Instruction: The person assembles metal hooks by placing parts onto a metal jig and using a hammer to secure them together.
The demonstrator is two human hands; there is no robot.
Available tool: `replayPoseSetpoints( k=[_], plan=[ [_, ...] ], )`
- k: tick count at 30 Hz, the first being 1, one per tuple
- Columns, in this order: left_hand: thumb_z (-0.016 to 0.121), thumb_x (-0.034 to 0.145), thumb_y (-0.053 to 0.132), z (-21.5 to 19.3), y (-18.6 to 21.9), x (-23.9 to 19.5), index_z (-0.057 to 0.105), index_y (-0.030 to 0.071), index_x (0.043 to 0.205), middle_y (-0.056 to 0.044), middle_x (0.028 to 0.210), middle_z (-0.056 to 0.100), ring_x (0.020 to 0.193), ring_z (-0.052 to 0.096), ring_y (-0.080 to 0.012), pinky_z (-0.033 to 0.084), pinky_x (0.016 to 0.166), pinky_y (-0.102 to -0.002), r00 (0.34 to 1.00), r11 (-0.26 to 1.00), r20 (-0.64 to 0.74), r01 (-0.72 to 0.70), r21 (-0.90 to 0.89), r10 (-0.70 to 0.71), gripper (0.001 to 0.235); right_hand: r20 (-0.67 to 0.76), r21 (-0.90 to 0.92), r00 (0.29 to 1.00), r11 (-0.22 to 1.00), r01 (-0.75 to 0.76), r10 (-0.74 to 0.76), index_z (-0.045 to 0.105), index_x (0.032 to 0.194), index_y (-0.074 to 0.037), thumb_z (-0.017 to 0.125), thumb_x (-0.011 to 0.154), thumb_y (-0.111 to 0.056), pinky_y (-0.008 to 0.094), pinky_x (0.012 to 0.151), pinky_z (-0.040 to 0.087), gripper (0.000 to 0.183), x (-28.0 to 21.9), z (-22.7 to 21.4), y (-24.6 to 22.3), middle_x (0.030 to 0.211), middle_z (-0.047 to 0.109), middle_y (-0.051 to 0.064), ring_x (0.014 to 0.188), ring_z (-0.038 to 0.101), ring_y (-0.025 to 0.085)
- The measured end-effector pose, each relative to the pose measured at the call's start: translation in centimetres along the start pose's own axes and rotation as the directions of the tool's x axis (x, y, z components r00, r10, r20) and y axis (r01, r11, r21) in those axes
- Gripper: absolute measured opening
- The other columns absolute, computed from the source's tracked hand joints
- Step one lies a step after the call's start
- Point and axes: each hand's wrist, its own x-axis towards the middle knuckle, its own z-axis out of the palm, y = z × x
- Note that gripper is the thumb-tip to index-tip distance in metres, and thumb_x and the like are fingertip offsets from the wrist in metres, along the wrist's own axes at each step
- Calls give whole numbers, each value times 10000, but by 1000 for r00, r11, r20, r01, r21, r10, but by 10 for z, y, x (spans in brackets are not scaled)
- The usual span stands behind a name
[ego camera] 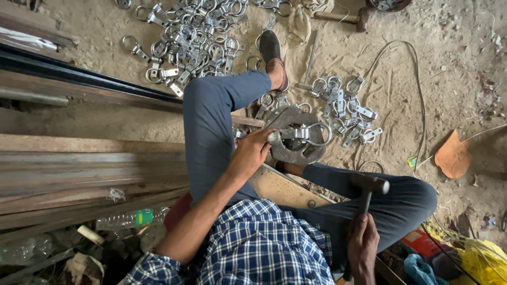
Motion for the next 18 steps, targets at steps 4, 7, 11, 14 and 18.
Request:
replayPoseSetpoints(
  k=[4, 7, 11, 14, 18],
  plan=[
    [664, 987, 118, 0, -1, 3, 639, 30, 1294, -187, 1149, 721, 1012, 699, -343, 563, 885, -427, 998, 999, 65, -5, 45, 2, 320, 99, 97, 991, 992, 83, -93, 542, 921, -49, 416, 1089, -325, 297, 424, 328, 346, -7, 1, -5, 595, 459, 25, 478, 410, 111],
    [664, 971, 138, 1, -3, 6, 659, 44, 1292, -182, 1037, 721, 941, 689, -354, 555, 820, -448, 998, 999, 67, 16, 39, -18, 334, 177, 118, 958, 971, 209, -227, 574, 931, -57, 417, 1074, -281, 282, 383, 335, 308, -5, 16, -21, 592, 483, 11, 459, 423, 87],
    [673, 965, 141, 3, -5, 3, 657, 42, 1274, -172, 988, 711, 903, 680, -353, 548, 792, -452, 999, 997, 4, -50, 52, 50, 324, 223, -109, 942, 954, 278, -249, 601, 965, -63, 443, 1043, -250, 328, 368, 309, 257, 1, 46, -60, 515, 514, 41, 385, 424, 117],
    [679, 957, 159, 4, -6, 8, 660, 59, 1260, -174, 993, 705, 903, 676, -365, 546, 789, -457, 997, 997, -44, -57, 58, 60, 320, 160, 14, 887, 899, 437, -433, 589, 879, -58, 431, 1041, -202, 349, 314, 325, 268, 3, 45, -88, 531, 511, 19, 376, 405, 123],
    [673, 966, 181, 8, -12, 2, 663, 72, 1259, -164, 1006, 703, 928, 675, -373, 540, 802, -467, 998, 998, -36, -42, 49, 43, 313, -6, -29, 728, 728, 685, -686, 594, 960, -19, 477, 1017, -133, 359, 491, 434, 172, 8, 36, -97, 725, 569, 73, 572, 527, 163]
  ],
)
